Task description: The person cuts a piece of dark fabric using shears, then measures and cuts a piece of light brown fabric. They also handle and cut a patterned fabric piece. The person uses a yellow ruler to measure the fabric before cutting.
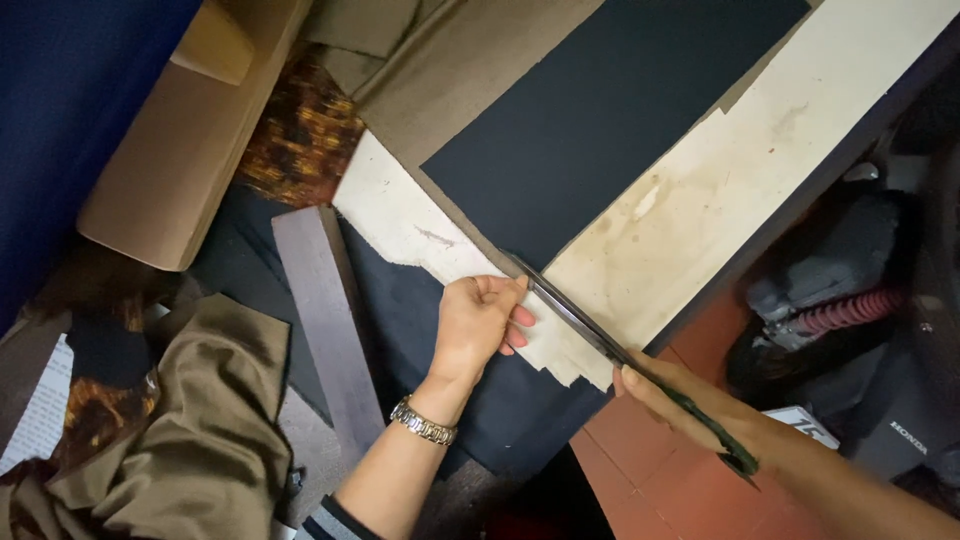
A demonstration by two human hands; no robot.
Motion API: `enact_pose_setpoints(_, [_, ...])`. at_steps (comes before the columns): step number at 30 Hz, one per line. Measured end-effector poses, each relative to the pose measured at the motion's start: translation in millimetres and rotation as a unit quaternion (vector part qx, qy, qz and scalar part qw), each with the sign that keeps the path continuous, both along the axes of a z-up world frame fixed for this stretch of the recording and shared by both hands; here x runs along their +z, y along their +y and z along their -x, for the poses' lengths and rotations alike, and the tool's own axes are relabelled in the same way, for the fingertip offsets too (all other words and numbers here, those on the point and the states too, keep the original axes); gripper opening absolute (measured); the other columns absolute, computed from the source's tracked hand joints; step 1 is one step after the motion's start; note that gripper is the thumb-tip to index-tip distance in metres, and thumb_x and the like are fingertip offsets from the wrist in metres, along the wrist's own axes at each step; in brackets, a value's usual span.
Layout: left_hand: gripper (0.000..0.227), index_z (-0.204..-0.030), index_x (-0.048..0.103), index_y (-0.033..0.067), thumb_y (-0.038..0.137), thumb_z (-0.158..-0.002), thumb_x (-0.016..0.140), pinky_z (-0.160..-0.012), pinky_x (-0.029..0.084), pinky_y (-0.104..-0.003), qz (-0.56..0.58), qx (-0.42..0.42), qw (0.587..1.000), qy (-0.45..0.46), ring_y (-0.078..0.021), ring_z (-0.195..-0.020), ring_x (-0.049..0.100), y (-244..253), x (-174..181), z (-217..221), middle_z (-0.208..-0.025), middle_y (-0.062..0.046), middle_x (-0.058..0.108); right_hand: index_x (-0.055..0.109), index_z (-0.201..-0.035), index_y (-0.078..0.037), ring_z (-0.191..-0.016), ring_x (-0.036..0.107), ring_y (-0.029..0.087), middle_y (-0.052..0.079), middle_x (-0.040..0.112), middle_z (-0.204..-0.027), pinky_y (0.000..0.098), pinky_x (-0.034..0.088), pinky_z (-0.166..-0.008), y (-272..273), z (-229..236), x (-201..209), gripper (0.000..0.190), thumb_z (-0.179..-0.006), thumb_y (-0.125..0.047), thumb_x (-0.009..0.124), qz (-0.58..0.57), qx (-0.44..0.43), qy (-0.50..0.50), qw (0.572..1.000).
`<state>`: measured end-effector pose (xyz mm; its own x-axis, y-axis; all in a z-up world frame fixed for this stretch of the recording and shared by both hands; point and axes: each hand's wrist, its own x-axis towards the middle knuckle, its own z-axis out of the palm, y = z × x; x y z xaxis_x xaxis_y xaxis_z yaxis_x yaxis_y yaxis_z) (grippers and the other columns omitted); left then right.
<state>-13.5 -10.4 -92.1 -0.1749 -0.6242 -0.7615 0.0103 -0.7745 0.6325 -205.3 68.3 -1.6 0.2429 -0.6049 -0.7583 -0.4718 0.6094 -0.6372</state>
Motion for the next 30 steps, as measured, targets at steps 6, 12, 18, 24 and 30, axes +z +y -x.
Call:
enact_pose_setpoints(6, [0.015, -0.087, 0.063, 0.0013, 0.016, -0.09, 0.061, -0.034, 0.042, -0.024, 0.003, -0.014, 1.0, -0.028, -0.0153, -0.04, 0.057, -0.5, 2.6, 2.1, -0.06, -0.009, 0.067, 0.065, -0.1, -0.019, -0.057, 0.035, 0.009, -0.005, 0.036, -0.065, 0.0254, 0.03, -0.054, 16.0, 25.8, -46.2, 0.037, -0.094, -0.046, 0.04, -0.02, 0.024, 0.05, 0.998])
enact_pose_setpoints(12, [0.013, -0.087, 0.062, 0.0022, 0.014, -0.09, 0.059, -0.035, 0.043, -0.024, 0.002, -0.011, 0.999, -0.036, -0.0152, -0.04, 0.056, -1.2, 7.0, 3.3, -0.062, -0.008, 0.067, 0.027, -0.149, -0.009, -0.148, 0.017, 0.011, 0.001, 0.027, -0.159, 0.0305, 0.009, -0.117, -16.1, -21.0, 24.0, 0.062, -0.094, -0.037, 0.035, 0.055, -0.012, -0.122, 0.991])
enact_pose_setpoints(18, [0.01, -0.085, 0.062, 0.0023, 0.008, -0.087, 0.053, -0.033, 0.042, -0.024, 0.008, -0.018, 0.999, -0.038, -0.0152, -0.039, 0.057, -0.4, 1.9, 4.4, -0.061, -0.009, 0.067, 0.044, -0.143, -0.01, -0.142, 0.032, 0.01, 0.001, 0.047, -0.149, 0.0295, 0.014, -0.117, 0.9, 3.4, -30.9, 0.058, -0.092, -0.039, 0.038, 0.099, 0.026, -0.025, 0.994])
enact_pose_setpoints(24, [0.012, -0.082, 0.061, 0.0025, 0.006, -0.086, 0.051, -0.033, 0.041, -0.023, 0.011, -0.022, 0.999, -0.032, -0.0151, -0.039, 0.057, -0.7, 7.2, 2.0, -0.061, -0.009, 0.067, 0.036, -0.146, -0.011, -0.144, 0.027, 0.008, 0.0, 0.038, -0.154, 0.0273, 0.014, -0.117, -9.8, -6.7, 3.7, 0.058, -0.093, -0.033, 0.04, 0.051, -0.009, -0.086, 0.995])
enact_pose_setpoints(30, [0.008, -0.086, 0.06, 0.0021, 0.008, -0.085, 0.055, -0.033, 0.041, -0.024, 0.004, -0.016, 0.999, -0.027, -0.0154, -0.039, 0.056, -0.6, 4.3, 1.5, -0.061, -0.009, 0.067, 0.049, -0.081, -0.015, -0.074, 0.043, 0.012, -0.003, 0.046, -0.078, 0.0263, 0.034, -0.071, -7.5, 11.1, -44.2, 0.033, -0.1, -0.039, 0.039, 0.013, 0.016, 0.026, 0.999])
